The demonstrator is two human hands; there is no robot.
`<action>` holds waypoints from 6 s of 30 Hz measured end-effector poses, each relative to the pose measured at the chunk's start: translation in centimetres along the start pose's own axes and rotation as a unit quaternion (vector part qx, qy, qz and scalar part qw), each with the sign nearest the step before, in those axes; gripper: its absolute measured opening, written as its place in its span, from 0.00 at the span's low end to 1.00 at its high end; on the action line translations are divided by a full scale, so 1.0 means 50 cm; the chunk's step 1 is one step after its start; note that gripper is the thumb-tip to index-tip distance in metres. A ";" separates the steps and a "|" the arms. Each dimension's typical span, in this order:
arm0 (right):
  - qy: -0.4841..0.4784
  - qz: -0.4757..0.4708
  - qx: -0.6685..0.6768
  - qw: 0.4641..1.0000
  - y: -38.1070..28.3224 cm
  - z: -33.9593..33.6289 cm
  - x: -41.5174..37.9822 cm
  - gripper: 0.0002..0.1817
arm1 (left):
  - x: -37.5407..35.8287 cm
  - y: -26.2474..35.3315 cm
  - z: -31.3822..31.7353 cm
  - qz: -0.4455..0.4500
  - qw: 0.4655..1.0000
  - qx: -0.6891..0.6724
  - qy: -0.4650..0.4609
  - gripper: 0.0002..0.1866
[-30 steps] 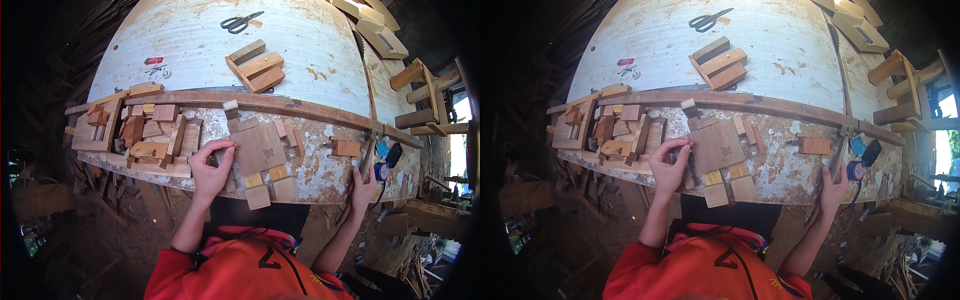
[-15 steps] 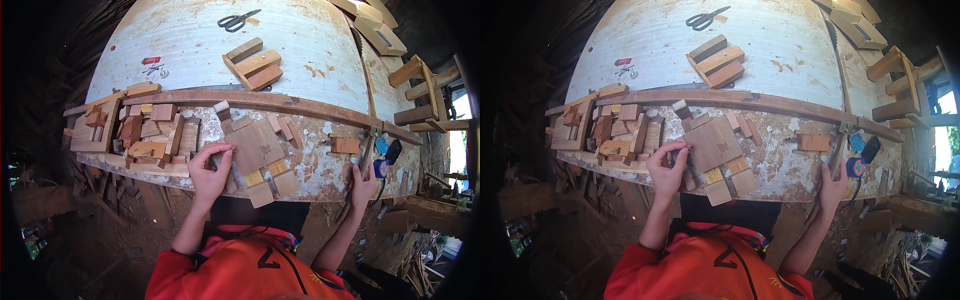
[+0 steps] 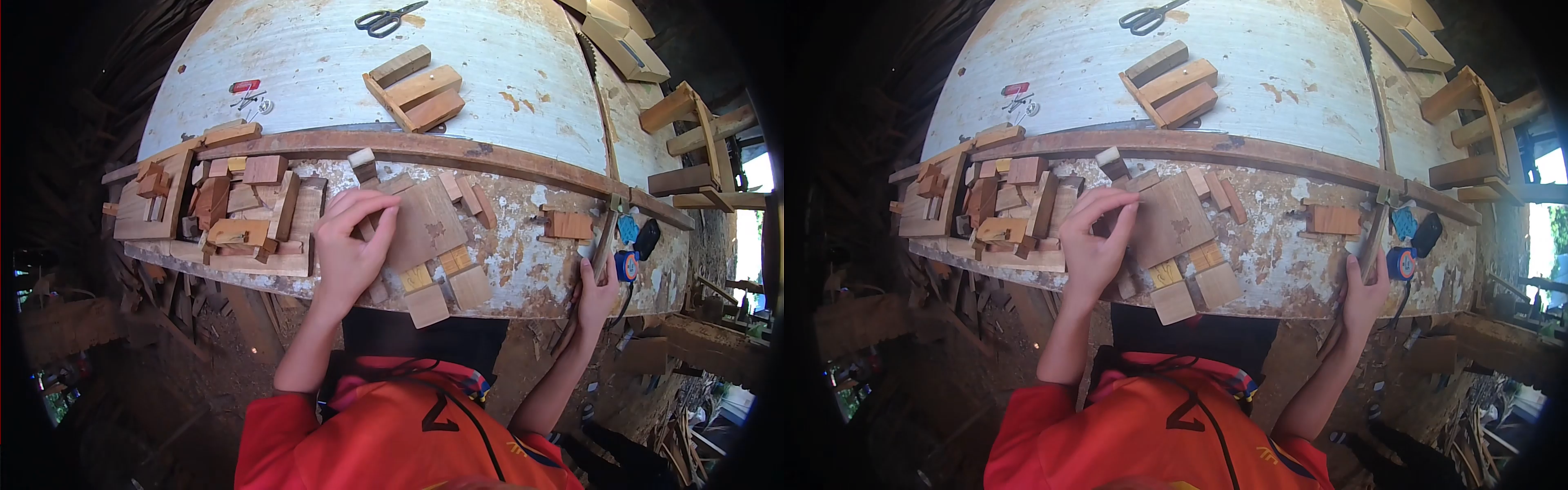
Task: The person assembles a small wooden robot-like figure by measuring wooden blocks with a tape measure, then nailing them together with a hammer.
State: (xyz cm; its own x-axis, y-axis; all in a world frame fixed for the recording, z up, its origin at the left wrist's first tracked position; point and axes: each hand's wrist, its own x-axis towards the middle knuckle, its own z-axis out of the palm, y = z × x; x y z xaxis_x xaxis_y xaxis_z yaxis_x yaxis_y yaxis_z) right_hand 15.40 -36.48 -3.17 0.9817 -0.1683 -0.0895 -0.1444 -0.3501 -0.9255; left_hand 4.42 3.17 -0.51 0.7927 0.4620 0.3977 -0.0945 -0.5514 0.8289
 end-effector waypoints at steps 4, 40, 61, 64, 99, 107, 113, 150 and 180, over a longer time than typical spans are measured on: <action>-0.004 -0.005 0.012 1.000 0.010 -0.003 0.004 0.30 | 0.035 0.003 0.014 0.038 0.997 0.028 -0.064 0.07; -0.008 -0.017 -0.004 1.000 0.004 -0.001 0.001 0.29 | 0.041 -0.011 0.038 0.074 0.993 0.052 -0.075 0.08; 0.000 -0.022 -0.013 1.000 0.004 0.003 0.001 0.26 | 0.043 -0.007 0.044 0.059 0.995 0.055 -0.063 0.08; -0.005 0.002 -0.001 1.000 -0.001 0.000 -0.001 0.30 | 0.043 -0.007 0.044 0.053 0.995 0.054 -0.066 0.08; 0.006 -0.021 -0.003 1.000 0.014 0.002 0.001 0.27 | 0.037 -0.025 0.054 0.080 0.995 0.048 -0.046 0.09; -0.001 -0.037 -0.006 0.999 0.015 0.002 0.002 0.26 | 0.036 -0.022 0.051 0.036 0.997 0.034 -0.054 0.18; -0.006 -0.041 0.002 0.999 0.010 0.001 -0.003 0.25 | 0.037 -0.018 0.057 0.002 0.999 0.000 -0.032 0.27; -0.310 0.034 0.271 0.911 -0.060 0.130 -0.276 0.33 | 0.047 -0.017 0.044 -0.009 0.988 -0.036 -0.151 0.30; -0.326 0.044 0.232 0.916 -0.053 0.132 -0.279 0.34 | 0.012 -0.007 0.077 0.079 0.993 -0.003 -0.091 0.29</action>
State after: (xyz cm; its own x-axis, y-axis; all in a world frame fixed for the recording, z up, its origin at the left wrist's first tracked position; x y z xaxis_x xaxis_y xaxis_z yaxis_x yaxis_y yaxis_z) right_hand 2.91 -27.09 -1.89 0.8565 0.4612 -0.2318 -0.3062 0.0924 -0.9475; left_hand 7.25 0.96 -2.07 0.8629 0.2376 0.4461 -0.2297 -0.6018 0.7649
